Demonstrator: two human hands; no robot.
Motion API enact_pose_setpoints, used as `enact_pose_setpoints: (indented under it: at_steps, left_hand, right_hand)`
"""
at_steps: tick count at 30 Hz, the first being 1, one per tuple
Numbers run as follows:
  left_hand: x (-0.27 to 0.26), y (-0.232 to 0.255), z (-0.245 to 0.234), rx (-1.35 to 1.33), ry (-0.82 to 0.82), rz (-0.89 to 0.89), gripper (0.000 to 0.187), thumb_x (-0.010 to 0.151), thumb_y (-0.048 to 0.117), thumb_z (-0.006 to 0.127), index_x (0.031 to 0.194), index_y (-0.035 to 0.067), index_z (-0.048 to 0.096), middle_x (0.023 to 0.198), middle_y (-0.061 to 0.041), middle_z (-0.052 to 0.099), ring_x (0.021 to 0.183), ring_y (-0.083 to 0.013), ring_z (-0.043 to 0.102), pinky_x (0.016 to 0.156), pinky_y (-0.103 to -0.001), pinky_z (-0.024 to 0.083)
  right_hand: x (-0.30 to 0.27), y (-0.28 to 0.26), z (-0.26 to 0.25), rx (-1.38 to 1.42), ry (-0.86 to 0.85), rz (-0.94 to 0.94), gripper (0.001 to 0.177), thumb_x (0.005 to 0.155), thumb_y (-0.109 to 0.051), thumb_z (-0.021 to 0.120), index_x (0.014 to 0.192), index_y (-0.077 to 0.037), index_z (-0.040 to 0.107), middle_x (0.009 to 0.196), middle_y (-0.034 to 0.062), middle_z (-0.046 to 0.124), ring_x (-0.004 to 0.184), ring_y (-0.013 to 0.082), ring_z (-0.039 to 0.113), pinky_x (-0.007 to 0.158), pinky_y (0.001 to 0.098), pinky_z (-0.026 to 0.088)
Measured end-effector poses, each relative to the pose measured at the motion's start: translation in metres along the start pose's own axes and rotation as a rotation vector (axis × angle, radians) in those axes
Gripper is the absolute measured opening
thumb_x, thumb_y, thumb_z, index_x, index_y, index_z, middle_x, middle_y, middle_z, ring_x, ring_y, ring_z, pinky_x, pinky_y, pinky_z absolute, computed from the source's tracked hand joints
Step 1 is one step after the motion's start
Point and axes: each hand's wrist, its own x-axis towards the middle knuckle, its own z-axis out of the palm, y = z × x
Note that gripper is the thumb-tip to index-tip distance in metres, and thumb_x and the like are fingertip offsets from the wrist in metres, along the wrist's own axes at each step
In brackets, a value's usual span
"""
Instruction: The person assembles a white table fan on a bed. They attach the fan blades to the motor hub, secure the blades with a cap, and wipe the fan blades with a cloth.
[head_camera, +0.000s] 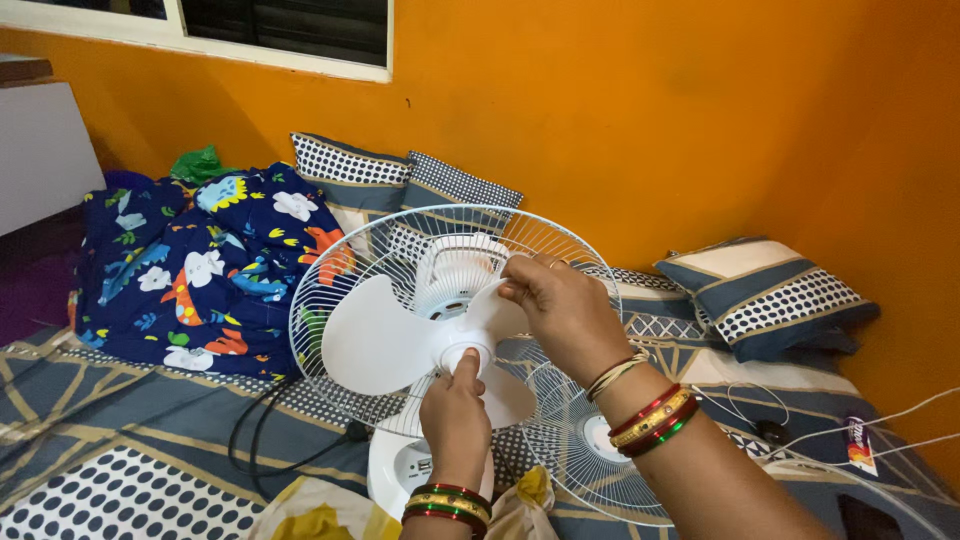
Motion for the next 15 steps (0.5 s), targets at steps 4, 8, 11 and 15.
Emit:
enact_pose_setpoints:
  at_steps: [4, 8, 11, 15]
  left_hand:
    - [0.004, -0.005, -0.001, -0.215, -0.070, -0.026, 0.042, 0.089, 0.039, 0.068, 0.082, -0.003, 0.067, 0.063, -0.004, 0.055, 0.050, -0.0124, 0.045, 0.047, -0.032, 0.036]
    - [0.007, -0.003, -0.001, -0.283, -0.110, -0.085, 0.039, 0.089, 0.038, 0.069, 0.080, 0.001, 0.063, 0.063, -0.004, 0.052, 0.045, -0.0118, 0.040, 0.042, -0.030, 0.029]
    - [0.010, 0.002, -0.003, -0.305, -0.131, -0.203, 0.034, 0.089, 0.035, 0.070, 0.077, 0.004, 0.062, 0.062, -0.001, 0.053, 0.045, -0.0107, 0.037, 0.041, -0.028, 0.027]
    - [0.005, 0.001, -0.011, -0.284, -0.189, -0.227, 0.038, 0.091, 0.039, 0.069, 0.076, 0.006, 0.059, 0.059, 0.000, 0.043, 0.044, -0.0102, 0.034, 0.040, -0.027, 0.023]
  right_hand:
    - [0.000, 0.000, 0.001, -0.026, -0.030, 0.036, 0.019, 0.094, -0.029, 0.065, 0.092, -0.011, 0.064, 0.087, 0.0130, 0.069, 0.084, 0.0347, 0.067, 0.070, 0.0456, 0.051]
    - [0.002, 0.001, 0.000, -0.026, -0.026, 0.037, 0.021, 0.094, -0.029, 0.064, 0.089, -0.009, 0.061, 0.087, 0.0115, 0.069, 0.085, 0.0330, 0.067, 0.071, 0.0443, 0.052]
    - [0.003, 0.003, 0.000, -0.007, -0.055, 0.090, 0.023, 0.094, -0.031, 0.064, 0.089, -0.009, 0.061, 0.086, 0.0110, 0.069, 0.084, 0.0321, 0.068, 0.071, 0.0438, 0.052]
    - [0.004, 0.003, 0.000, -0.036, -0.041, 0.086, 0.022, 0.094, -0.031, 0.064, 0.092, -0.010, 0.062, 0.088, 0.0113, 0.070, 0.087, 0.0338, 0.067, 0.072, 0.0459, 0.051]
